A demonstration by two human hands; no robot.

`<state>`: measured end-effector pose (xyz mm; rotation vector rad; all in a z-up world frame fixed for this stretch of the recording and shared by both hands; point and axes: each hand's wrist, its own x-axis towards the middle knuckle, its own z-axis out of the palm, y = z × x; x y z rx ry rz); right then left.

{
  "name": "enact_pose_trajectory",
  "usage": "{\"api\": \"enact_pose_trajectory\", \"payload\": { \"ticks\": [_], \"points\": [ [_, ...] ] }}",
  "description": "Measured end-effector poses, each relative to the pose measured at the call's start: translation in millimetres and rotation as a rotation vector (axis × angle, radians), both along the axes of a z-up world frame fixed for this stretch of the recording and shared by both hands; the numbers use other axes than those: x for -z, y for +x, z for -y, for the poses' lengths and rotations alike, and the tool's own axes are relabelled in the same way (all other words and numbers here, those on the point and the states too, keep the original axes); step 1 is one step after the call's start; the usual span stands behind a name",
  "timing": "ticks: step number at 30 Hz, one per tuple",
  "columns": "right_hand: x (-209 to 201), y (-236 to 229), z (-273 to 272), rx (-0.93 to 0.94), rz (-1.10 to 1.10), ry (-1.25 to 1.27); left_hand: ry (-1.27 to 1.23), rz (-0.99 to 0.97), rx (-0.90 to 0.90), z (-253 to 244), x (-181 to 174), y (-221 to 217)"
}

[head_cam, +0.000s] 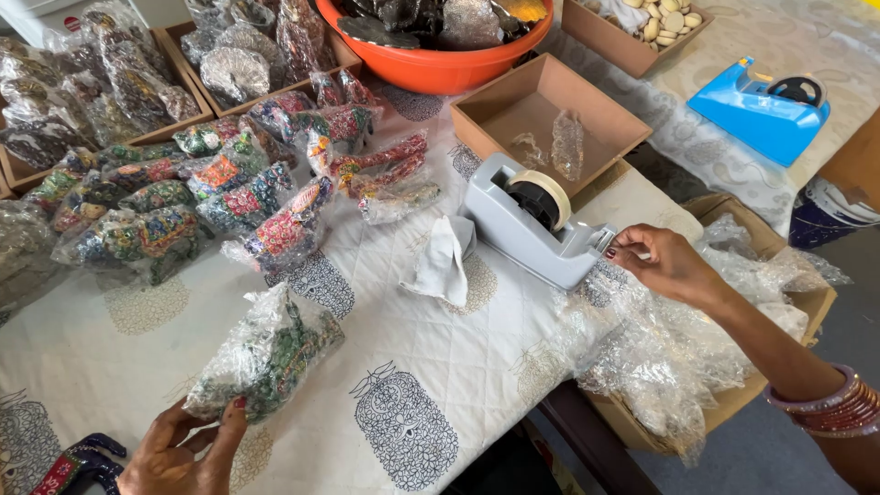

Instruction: Cleaning and bubble-wrapping small decorative animal figurines.

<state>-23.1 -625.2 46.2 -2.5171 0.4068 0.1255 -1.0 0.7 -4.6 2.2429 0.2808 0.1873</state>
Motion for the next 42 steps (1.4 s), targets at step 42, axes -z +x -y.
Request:
{"api": "enact_pose_trajectory", "payload": {
  "ticks": [42],
  "points": [
    [-29, -27, 24, -0.161, 0.166, 0.175, -0.289, 0.235, -0.020, 10, 8, 1]
  ]
}}
